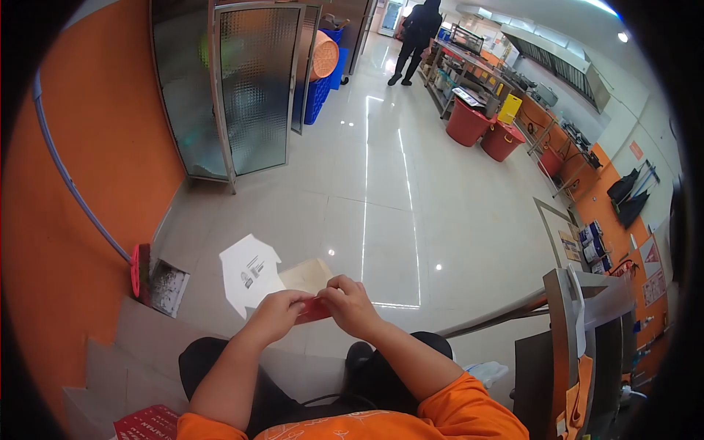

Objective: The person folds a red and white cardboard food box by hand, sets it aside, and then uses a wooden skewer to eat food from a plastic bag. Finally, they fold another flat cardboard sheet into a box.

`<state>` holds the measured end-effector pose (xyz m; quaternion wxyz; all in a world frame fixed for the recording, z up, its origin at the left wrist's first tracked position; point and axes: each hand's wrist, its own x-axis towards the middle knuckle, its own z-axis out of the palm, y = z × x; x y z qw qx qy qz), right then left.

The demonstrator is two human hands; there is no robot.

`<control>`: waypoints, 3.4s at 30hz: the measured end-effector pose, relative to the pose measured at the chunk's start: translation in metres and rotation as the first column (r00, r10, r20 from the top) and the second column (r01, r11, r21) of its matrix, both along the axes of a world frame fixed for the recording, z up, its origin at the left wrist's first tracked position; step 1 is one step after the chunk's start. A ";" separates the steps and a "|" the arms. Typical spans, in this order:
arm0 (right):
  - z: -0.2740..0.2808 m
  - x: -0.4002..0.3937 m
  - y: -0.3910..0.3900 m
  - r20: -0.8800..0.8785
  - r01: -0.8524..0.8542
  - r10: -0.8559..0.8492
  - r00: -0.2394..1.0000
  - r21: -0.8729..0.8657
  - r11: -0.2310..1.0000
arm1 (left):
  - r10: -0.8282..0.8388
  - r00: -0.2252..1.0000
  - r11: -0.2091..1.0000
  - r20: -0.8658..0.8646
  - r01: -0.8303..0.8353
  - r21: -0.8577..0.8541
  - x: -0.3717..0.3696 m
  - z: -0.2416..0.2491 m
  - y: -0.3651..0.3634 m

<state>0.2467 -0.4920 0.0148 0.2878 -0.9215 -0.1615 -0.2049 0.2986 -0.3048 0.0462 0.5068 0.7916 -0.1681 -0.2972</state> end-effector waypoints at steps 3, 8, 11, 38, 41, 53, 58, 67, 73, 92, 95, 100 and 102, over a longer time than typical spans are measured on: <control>0.003 -0.001 -0.002 0.005 -0.023 0.023 1.000 -0.044 0.999 | 0.022 0.999 0.999 -0.034 -0.024 -0.039 0.000 -0.008 0.000; 0.006 -0.007 0.000 0.028 -0.079 0.084 0.996 -0.131 0.988 | 0.003 1.000 1.000 0.001 -0.003 -0.020 0.000 -0.014 0.000; 0.009 -0.005 0.007 0.071 -0.002 0.008 0.997 -0.087 0.996 | 0.028 0.999 0.991 -0.042 -0.033 -0.127 0.004 -0.021 0.003; 0.005 -0.015 0.012 0.064 -0.121 0.132 0.989 -0.154 0.981 | -0.126 0.992 0.990 -0.007 0.126 0.063 -0.002 0.009 0.012; 0.006 -0.015 0.016 0.099 -0.076 0.090 0.991 -0.132 0.988 | -0.116 0.993 0.991 -0.011 0.117 0.067 -0.002 0.015 0.012; -0.004 -0.002 -0.007 -0.027 0.082 -0.081 0.996 0.029 0.996 | -0.135 0.747 0.903 0.651 -0.178 0.392 -0.007 -0.012 0.002; 0.000 -0.004 -0.005 0.016 0.118 -0.120 0.993 0.104 0.988 | -0.118 0.783 0.931 0.611 -0.127 0.343 0.001 -0.009 0.003; 0.000 -0.005 -0.012 0.060 0.087 -0.092 0.994 0.074 0.993 | -0.038 0.764 0.975 0.644 -0.113 0.192 -0.006 -0.012 0.000; 0.002 -0.006 -0.011 0.011 0.059 -0.060 0.998 0.064 0.996 | -0.010 0.697 0.989 0.717 -0.100 0.111 -0.006 -0.014 0.001; 0.014 -0.004 -0.009 0.054 0.088 -0.091 0.994 0.051 0.995 | 0.126 0.670 0.989 0.731 -0.140 -0.042 -0.003 -0.013 0.000; 0.015 -0.006 -0.010 0.062 0.055 -0.061 0.996 0.085 0.995 | 0.118 0.666 0.991 0.737 -0.127 -0.043 -0.007 -0.010 0.000; 0.002 -0.007 -0.008 -0.014 0.049 -0.048 0.999 0.011 0.999 | 0.103 0.591 0.994 0.800 -0.090 -0.062 -0.007 -0.011 0.000; -0.001 -0.005 -0.008 -0.024 0.048 -0.048 0.999 -0.011 0.999 | 0.081 0.574 0.996 0.815 -0.073 -0.047 -0.005 -0.012 0.000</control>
